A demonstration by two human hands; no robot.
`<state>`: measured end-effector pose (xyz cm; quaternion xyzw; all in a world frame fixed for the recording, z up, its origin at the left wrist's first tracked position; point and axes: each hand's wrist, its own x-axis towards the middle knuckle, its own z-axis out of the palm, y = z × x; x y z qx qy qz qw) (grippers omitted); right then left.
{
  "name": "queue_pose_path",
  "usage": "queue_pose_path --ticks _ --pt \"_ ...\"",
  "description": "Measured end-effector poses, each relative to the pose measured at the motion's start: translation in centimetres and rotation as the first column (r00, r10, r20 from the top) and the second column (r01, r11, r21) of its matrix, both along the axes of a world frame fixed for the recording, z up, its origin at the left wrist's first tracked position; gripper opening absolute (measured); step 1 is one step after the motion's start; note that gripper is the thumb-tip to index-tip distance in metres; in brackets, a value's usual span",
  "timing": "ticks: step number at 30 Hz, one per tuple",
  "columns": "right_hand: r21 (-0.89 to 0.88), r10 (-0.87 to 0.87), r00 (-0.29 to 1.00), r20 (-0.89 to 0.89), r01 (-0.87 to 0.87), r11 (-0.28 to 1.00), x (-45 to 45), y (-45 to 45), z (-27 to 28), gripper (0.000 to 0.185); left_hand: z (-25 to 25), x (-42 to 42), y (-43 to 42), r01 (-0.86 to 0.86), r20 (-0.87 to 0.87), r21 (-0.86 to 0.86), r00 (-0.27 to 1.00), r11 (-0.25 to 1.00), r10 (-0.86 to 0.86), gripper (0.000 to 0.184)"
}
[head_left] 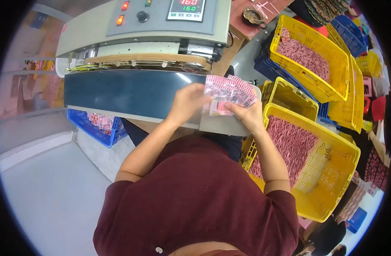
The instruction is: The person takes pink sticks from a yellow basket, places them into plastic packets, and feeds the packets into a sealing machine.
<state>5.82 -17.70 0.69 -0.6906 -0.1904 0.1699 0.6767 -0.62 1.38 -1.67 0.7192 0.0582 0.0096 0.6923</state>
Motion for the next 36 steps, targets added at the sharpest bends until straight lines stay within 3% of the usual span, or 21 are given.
queue_pose_path --ticks 2,3,7,9,13,18,24,28,30,32,34,36 --pt "0.09 0.046 0.963 -0.264 -0.023 0.996 0.4 0.0 0.8 0.049 0.0 -0.2 0.3 -0.143 -0.077 -0.172 0.988 0.975 0.131 0.018" --pt "0.11 0.045 0.946 -0.321 -0.01 0.994 0.5 -0.1 0.2 0.046 -0.5 -0.2 0.2 -0.2 -0.004 -0.095 0.98 0.975 0.2 0.016" --pt "0.104 0.049 0.941 -0.335 -0.014 0.994 0.8 0.5 0.7 0.044 1.5 0.1 -0.2 -0.242 -0.072 0.012 0.967 0.97 0.243 0.014" --pt "0.121 0.039 0.948 -0.315 0.0 0.993 0.9 0.8 1.0 0.043 2.0 0.4 -0.3 -0.218 -0.152 -0.102 0.968 0.971 0.201 0.012" --pt "0.118 0.025 0.939 -0.342 0.017 0.993 1.3 1.1 1.0 0.044 1.3 1.4 0.1 -0.237 -0.127 -0.136 0.967 0.962 0.22 0.01" --pt "0.143 0.022 0.927 -0.374 0.035 0.989 1.8 0.6 0.6 0.044 1.0 2.0 1.4 -0.344 -0.226 -0.298 0.932 0.89 0.285 0.007" --pt "0.167 0.055 0.902 -0.428 0.019 0.986 2.0 0.3 1.3 0.045 1.1 0.5 5.5 -0.464 -0.302 -0.36 0.879 0.809 0.369 0.008" --pt "0.129 0.038 0.909 -0.414 0.018 0.991 2.2 0.4 0.8 0.044 1.7 -1.3 7.2 -0.565 -0.241 -0.213 0.821 0.797 0.517 0.013" --pt "0.108 -0.004 0.913 -0.407 0.053 0.993 2.1 0.2 0.7 0.044 1.7 -2.7 7.8 -0.752 0.062 0.088 0.659 0.653 0.75 0.015" --pt "0.113 0.008 0.905 -0.425 0.044 0.993 1.8 0.0 0.8 0.045 0.6 -4.6 8.7 -0.799 0.121 0.133 0.6 0.586 0.791 0.018" --pt "0.047 -0.07 0.928 -0.365 0.094 0.994 1.7 -0.2 0.4 0.045 0.0 -6.2 9.6 -0.773 0.267 0.395 0.614 0.497 0.743 0.02" --pt "0.074 -0.023 0.931 -0.364 0.054 0.996 1.6 -0.2 0.3 0.046 0.5 -6.5 9.1 -0.738 0.206 0.528 0.592 0.421 0.779 0.036"
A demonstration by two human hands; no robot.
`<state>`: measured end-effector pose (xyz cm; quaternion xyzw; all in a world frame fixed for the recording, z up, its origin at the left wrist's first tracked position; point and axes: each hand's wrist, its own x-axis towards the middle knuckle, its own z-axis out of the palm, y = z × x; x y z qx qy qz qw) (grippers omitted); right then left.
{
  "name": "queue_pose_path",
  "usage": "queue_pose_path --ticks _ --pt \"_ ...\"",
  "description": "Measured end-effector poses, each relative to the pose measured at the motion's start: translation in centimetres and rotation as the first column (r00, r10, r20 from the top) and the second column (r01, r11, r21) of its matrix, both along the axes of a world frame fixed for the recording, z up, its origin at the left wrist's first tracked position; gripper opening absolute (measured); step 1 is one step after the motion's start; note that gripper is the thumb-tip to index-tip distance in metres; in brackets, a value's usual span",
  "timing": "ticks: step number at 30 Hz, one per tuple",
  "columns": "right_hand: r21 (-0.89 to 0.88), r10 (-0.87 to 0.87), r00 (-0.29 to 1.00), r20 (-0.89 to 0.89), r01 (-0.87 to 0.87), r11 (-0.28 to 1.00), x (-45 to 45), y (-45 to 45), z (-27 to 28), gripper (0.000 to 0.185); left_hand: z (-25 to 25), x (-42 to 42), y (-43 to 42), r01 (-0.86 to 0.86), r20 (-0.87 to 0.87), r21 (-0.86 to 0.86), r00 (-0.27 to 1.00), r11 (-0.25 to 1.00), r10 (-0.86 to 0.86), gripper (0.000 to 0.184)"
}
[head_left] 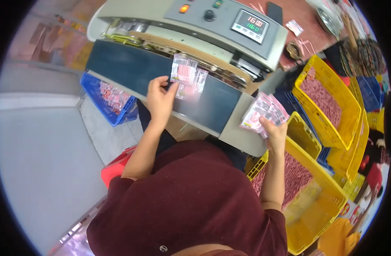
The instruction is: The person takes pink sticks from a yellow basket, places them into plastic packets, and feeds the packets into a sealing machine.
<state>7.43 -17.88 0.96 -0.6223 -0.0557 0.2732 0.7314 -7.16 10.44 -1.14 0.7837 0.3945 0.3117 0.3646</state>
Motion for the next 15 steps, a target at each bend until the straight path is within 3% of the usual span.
queue_pose_path --ticks 5,10,14,15 --pt "0.041 -0.065 0.997 0.035 0.063 0.997 -0.7 0.5 0.2 0.049 1.0 1.1 -0.4 0.039 -0.252 0.294 0.967 0.955 0.038 0.072" --pt "0.0 -0.053 0.99 0.13 0.053 0.999 -1.2 -0.7 -1.0 0.047 0.9 0.3 3.8 -0.087 -0.288 0.39 0.934 0.917 0.212 0.07" --pt "0.033 -0.042 0.99 0.137 0.038 0.999 -1.4 -0.7 -0.9 0.043 0.6 -1.0 8.6 -0.164 -0.243 0.362 0.934 0.918 0.263 0.065" --pt "0.033 -0.043 0.991 0.124 0.039 0.999 -1.4 -0.8 -0.9 0.043 0.8 -1.3 9.8 -0.155 -0.273 0.283 0.933 0.947 0.234 0.062"
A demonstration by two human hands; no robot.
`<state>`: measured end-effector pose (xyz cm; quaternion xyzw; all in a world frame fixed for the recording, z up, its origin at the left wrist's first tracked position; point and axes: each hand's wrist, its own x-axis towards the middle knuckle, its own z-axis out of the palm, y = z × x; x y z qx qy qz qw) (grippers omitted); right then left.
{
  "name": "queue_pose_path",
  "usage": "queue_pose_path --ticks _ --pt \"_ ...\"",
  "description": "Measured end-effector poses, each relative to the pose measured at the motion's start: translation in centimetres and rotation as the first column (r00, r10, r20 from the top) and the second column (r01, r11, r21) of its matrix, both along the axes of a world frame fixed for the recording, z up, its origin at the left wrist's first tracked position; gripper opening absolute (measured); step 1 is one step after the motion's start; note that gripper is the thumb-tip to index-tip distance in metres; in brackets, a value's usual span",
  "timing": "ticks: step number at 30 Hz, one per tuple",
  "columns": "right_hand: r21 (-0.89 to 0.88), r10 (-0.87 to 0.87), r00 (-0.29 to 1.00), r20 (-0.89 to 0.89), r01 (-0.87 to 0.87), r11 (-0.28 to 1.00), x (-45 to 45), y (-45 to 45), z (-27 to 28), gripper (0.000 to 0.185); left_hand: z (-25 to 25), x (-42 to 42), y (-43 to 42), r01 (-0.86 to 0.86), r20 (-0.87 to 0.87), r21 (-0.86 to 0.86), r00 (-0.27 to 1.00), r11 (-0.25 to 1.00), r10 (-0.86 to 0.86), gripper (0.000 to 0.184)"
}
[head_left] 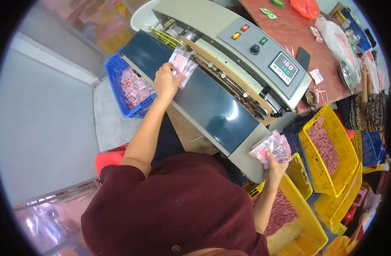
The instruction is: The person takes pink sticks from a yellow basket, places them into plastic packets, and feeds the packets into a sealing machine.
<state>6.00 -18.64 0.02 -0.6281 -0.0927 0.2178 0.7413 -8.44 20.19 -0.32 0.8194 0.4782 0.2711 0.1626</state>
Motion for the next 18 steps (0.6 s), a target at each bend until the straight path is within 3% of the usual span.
queue_pose_path --ticks 2,7,9,10,11,13,14,16,18 --pt "0.015 -0.006 1.0 0.003 0.006 1.0 -0.1 0.3 0.5 0.042 1.3 -0.3 1.9 -0.073 -0.04 -0.211 0.997 0.975 0.066 0.056" --pt "-0.001 -0.015 1.0 0.02 0.015 1.0 -0.4 0.0 0.2 0.044 0.2 -3.3 7.6 -0.046 -0.073 -0.18 0.997 0.983 0.033 0.035" --pt "-0.016 -0.003 1.0 0.005 0.003 1.0 -0.5 -0.3 -0.2 0.047 -1.8 -5.7 9.7 -0.004 0.114 -0.462 0.991 0.887 0.065 0.023" --pt "-0.026 0.004 1.0 0.03 -0.003 1.0 -0.5 -0.4 -0.3 0.048 -0.3 -6.2 8.1 0.067 0.278 -0.596 0.952 0.8 0.127 0.02" --pt "-0.036 0.012 0.999 0.053 -0.01 0.999 -0.7 -0.3 -0.3 0.05 0.2 -6.8 6.9 0.059 0.272 -0.598 0.953 0.799 0.133 0.02" --pt "-0.035 0.028 0.998 0.054 -0.026 0.999 -1.1 0.2 0.0 0.052 0.6 -7.7 4.6 0.359 0.644 -0.619 0.741 0.698 0.19 0.021" --pt "-0.068 0.074 0.995 0.07 -0.069 0.995 -1.5 0.8 0.7 0.054 0.8 -7.6 3.1 0.358 0.635 -0.629 0.749 0.69 0.19 0.021" --pt "-0.178 0.178 0.98 0.085 -0.16 0.971 -2.3 1.9 1.9 0.053 1.2 -6.0 -0.4 0.614 0.846 -0.456 0.523 0.644 0.1 0.025" --pt "-0.303 0.324 0.928 0.184 -0.26 0.917 -2.8 2.7 1.7 0.048 2.1 -3.3 -4.3 0.777 0.897 -0.398 0.441 0.488 0.029 0.024"
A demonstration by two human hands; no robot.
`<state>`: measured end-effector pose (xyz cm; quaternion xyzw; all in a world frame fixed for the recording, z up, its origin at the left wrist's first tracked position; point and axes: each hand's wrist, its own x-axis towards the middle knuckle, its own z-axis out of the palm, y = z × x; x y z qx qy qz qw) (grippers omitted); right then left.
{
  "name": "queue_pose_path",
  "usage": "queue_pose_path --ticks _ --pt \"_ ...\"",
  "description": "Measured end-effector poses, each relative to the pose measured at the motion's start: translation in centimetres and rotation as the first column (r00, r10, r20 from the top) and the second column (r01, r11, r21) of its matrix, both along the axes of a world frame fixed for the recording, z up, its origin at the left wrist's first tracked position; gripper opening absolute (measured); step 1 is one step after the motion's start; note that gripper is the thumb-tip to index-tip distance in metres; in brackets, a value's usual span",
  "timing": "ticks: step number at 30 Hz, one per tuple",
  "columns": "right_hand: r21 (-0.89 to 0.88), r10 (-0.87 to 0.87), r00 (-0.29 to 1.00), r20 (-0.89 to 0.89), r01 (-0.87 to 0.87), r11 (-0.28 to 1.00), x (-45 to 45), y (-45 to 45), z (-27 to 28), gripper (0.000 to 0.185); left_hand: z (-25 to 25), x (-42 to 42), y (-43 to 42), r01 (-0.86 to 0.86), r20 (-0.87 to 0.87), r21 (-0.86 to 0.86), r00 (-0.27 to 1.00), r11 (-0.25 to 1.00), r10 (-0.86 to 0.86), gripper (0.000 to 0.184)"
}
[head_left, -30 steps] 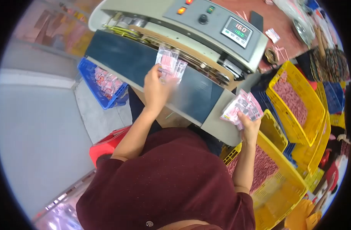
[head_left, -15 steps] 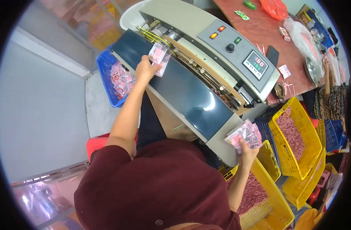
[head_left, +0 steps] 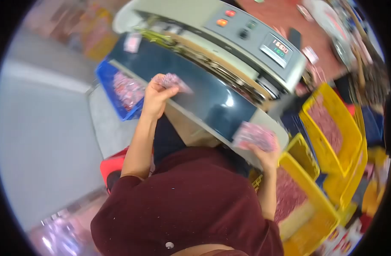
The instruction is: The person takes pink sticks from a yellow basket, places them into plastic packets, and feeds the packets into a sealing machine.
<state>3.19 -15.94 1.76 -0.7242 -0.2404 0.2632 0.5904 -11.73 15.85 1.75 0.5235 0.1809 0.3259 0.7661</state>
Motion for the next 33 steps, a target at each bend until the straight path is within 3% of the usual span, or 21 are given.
queue_pose_path --ticks 1,2,5,7,9,10,12,16,18,19,21,23,25,26,28,31,33 --pt "0.076 0.09 0.974 0.206 -0.108 0.991 -0.3 0.6 0.4 0.045 0.2 1.5 -2.1 0.108 0.032 0.02 0.994 0.994 -0.109 0.022" --pt "0.172 0.167 0.866 0.472 -0.276 0.946 0.1 2.1 2.7 0.046 1.1 2.9 -4.7 0.191 -0.023 0.043 0.982 0.981 -0.19 0.021" --pt "0.079 0.187 0.791 0.583 -0.284 0.955 -0.8 0.9 4.7 0.042 2.2 6.4 -11.3 0.481 -0.119 0.214 0.877 0.851 -0.466 0.014" --pt "0.016 0.164 0.83 0.533 -0.204 0.979 -0.5 -0.7 2.7 0.042 -0.4 8.7 -13.5 0.524 -0.267 0.574 0.846 0.629 -0.462 0.015" --pt "-0.048 0.151 0.868 0.474 -0.146 0.988 -0.4 -2.3 0.9 0.042 -4.0 10.0 -15.0 0.575 -0.293 0.442 0.818 0.688 -0.495 0.015" --pt "-0.036 0.079 0.9 0.429 -0.07 0.997 -0.3 -3.6 0.1 0.044 -3.5 10.6 -15.7 0.595 -0.295 0.433 0.803 0.677 -0.517 0.015" --pt "-0.046 0.021 0.92 0.39 -0.004 0.999 -0.3 -4.1 0.3 0.047 -1.5 10.7 -15.6 0.445 -0.252 0.707 0.885 0.55 -0.391 0.017" --pt "-0.022 0.034 0.898 0.439 -0.027 0.999 0.6 -3.9 0.5 0.047 -1.1 11.0 -14.7 0.482 -0.35 0.768 0.867 0.421 -0.354 0.015" --pt "-0.034 0.043 0.886 0.461 -0.031 0.999 1.0 -3.9 0.9 0.047 -2.0 11.1 -15.0 0.647 -0.383 0.268 0.752 0.714 -0.537 0.013" --pt "-0.028 0.045 0.886 0.462 -0.036 0.999 1.2 -3.9 0.8 0.047 -1.6 11.4 -15.1 0.643 -0.386 0.273 0.755 0.716 -0.53 0.013" --pt "-0.048 0.027 0.908 0.419 -0.007 0.999 1.5 -4.1 0.4 0.047 -0.5 12.1 -15.2 0.651 -0.468 -0.102 0.636 0.752 -0.613 0.012" --pt "-0.062 -0.001 0.913 0.409 0.029 0.998 1.6 -4.1 0.1 0.044 -1.4 12.6 -15.4 0.613 -0.449 -0.14 0.661 0.778 -0.602 0.009" --pt "0.008 -0.118 0.989 -0.088 0.12 0.993 1.8 -4.1 0.2 0.042 -1.6 13.2 -15.3 0.558 -0.481 -0.172 0.672 0.812 -0.563 0.008" --pt "0.009 -0.12 0.989 -0.081 0.121 0.993 2.1 -4.1 0.3 0.042 -1.3 13.5 -15.2 0.526 -0.48 -0.184 0.689 0.83 -0.543 0.008" --pt "0.133 -0.233 0.938 -0.256 0.273 0.953 2.6 -4.4 0.1 0.04 -1.2 14.0 -14.6 0.504 -0.465 -0.212 0.702 0.837 -0.54 0.009" --pt "0.219 -0.222 0.893 -0.392 0.325 0.92 3.4 -4.9 -0.3 0.039 -1.6 14.1 -13.1 0.455 -0.517 -0.197 0.704 0.868 -0.487 0.012" --pt "0.231 -0.233 0.886 -0.401 0.344 0.91 3.6 -4.4 -0.3 0.036 -1.7 13.7 -12.1 0.41 -0.455 -0.253 0.749 0.877 -0.481 0.013"
